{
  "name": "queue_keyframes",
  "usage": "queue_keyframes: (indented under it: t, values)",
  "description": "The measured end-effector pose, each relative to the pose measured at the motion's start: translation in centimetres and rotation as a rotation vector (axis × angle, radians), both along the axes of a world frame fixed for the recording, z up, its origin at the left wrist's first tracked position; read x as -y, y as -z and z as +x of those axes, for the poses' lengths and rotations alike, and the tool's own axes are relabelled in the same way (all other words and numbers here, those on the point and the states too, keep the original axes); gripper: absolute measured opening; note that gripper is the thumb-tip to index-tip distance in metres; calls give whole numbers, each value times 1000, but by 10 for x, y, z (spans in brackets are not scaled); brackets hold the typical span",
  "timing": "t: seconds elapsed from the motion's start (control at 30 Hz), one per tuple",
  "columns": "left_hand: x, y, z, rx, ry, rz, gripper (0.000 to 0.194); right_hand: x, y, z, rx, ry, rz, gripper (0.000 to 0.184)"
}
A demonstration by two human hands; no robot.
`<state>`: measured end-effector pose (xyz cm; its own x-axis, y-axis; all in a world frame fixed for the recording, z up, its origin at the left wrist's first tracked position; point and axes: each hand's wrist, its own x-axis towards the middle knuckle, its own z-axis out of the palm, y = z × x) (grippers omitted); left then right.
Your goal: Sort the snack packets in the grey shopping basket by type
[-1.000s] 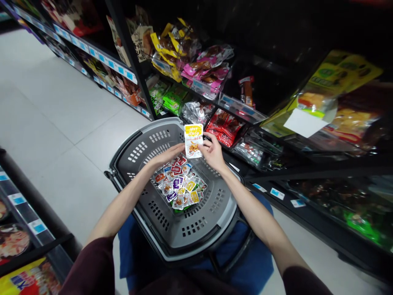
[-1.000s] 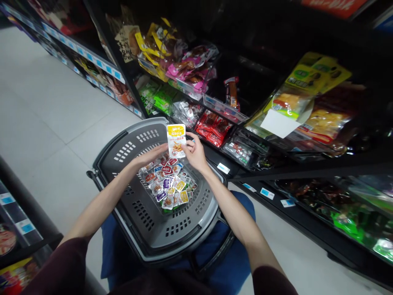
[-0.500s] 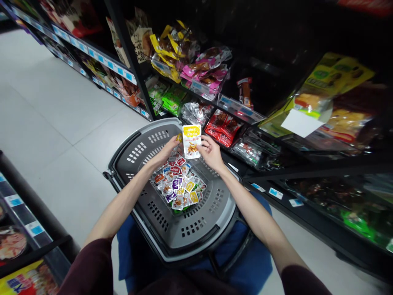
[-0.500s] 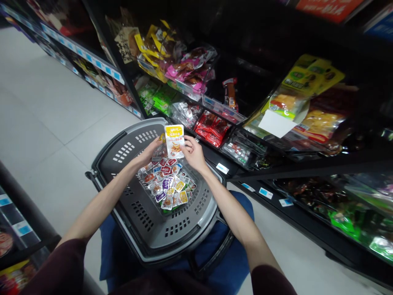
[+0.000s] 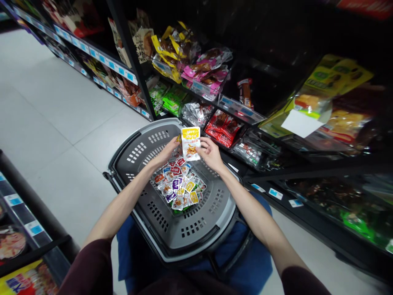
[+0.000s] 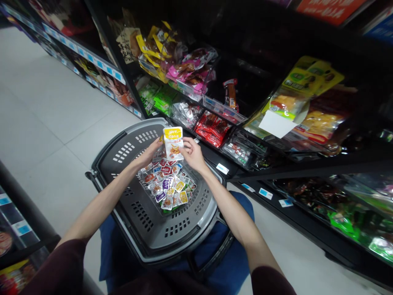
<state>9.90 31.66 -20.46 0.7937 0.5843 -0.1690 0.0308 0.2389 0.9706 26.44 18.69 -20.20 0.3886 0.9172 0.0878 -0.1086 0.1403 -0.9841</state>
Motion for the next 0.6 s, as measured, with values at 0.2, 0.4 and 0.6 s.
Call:
queue_keyframes:
  t: [0.2, 0.4, 0.6]
  values:
    - [2, 0, 1, -17, 21, 48, 62, 2, -7, -3, -73, -36, -22, 52]
    - [6, -8, 1, -4, 45, 39, 67, 1, -10, -1, -229, -5, -68, 44]
    - [7, -6, 1, 51, 101, 20, 59, 2, -22, 1, -514, -12, -166, 36]
